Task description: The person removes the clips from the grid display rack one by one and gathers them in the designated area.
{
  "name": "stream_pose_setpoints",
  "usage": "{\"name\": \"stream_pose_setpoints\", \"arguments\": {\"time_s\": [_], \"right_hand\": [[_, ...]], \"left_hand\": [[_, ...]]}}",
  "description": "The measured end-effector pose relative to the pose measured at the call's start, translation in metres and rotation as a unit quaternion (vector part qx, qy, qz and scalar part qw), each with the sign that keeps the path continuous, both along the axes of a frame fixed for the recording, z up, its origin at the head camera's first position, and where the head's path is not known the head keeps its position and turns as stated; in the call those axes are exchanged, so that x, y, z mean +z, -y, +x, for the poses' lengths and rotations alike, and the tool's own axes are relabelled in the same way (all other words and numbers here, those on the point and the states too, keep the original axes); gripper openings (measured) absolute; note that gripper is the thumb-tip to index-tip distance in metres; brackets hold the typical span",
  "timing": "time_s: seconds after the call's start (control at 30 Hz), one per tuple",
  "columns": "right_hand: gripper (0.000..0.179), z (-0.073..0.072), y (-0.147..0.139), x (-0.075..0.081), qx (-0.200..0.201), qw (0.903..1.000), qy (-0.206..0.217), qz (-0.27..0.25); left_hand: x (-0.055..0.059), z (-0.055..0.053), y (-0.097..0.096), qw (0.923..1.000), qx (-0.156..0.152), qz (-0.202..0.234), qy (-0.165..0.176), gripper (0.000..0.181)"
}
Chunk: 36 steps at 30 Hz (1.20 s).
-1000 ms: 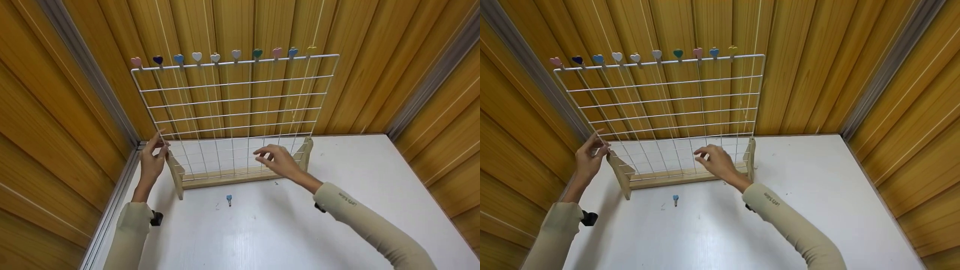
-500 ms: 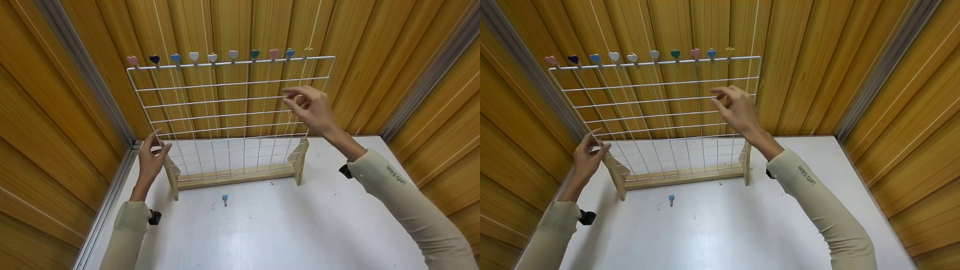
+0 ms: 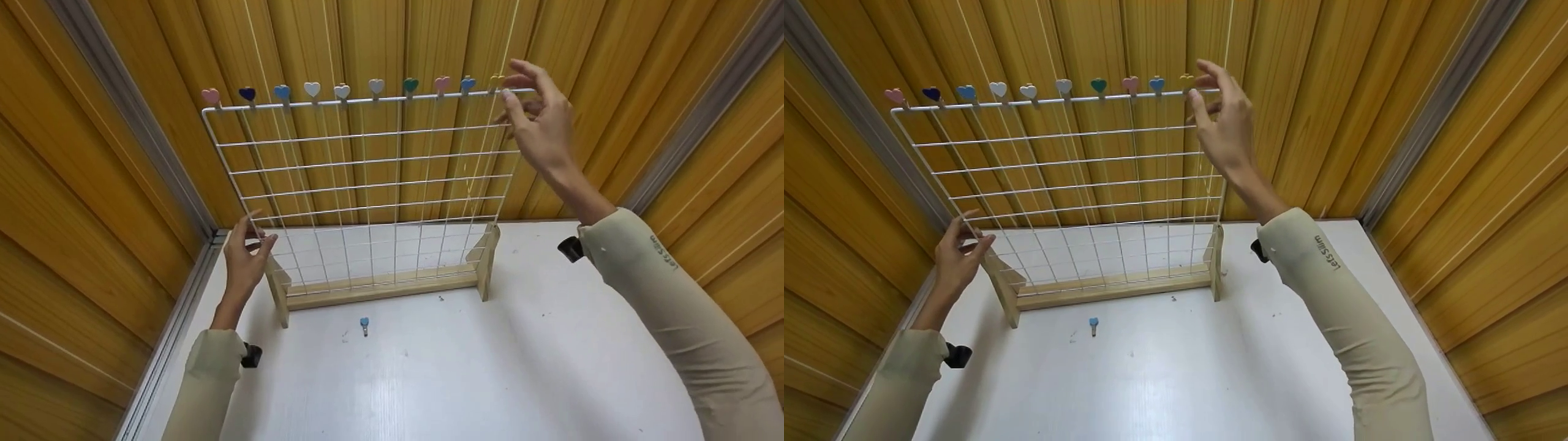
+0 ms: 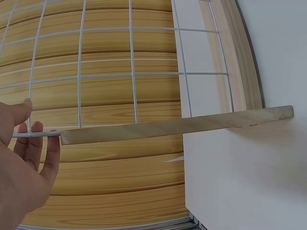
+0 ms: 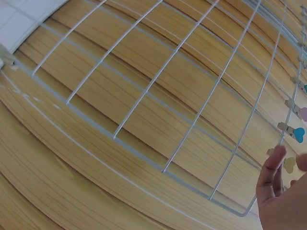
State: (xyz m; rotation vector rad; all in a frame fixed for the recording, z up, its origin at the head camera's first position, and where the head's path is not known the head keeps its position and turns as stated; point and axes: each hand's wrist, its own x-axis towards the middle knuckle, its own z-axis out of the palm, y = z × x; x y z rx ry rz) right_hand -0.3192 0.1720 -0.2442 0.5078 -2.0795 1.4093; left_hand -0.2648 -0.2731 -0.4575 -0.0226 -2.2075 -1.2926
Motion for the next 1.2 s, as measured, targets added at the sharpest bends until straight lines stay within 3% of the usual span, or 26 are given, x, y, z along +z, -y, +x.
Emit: {"name": "stream_pose_setpoints", "arguments": {"time_s": [0.13,0.27,0.43,0.53,0.8,1.03,1.2], "right_hand": [[0.043,-0.004,0.004,0.004,0.056,0.9967,0.054,-0.022],[0.034,-0.012,0.007,0.006,0.095,0.9915,0.074,-0.049],[0.028,-0.017,0.008,0.002,0.104,0.9907,0.068,-0.057],[0.027,-0.019,0.007,-0.002,0.116,0.9872,0.064,-0.089],[0.022,-0.021,0.003,0.000,0.178,0.9609,0.080,-0.197],[0.027,-0.030,-0.008,-0.007,0.170,0.9668,0.025,-0.190],[0.022,-0.033,-0.003,-0.003,0.180,0.9594,0.044,-0.213]], "left_hand": [[-0.001,-0.001,0.000,0.9999,0.006,-0.008,-0.004,0.052],[-0.001,-0.004,0.001,0.9997,0.014,-0.015,-0.014,0.051],[-0.003,-0.004,0.001,0.9996,0.022,-0.017,-0.009,0.051],[-0.004,-0.004,0.002,0.9995,0.023,-0.020,-0.005,0.050],[-0.004,-0.005,-0.002,0.9995,0.025,-0.017,-0.009,0.045],[-0.001,-0.006,-0.003,0.9995,0.014,-0.018,0.022,0.039],[-0.002,-0.004,0.000,0.9992,0.025,-0.017,0.028,0.028]]}}
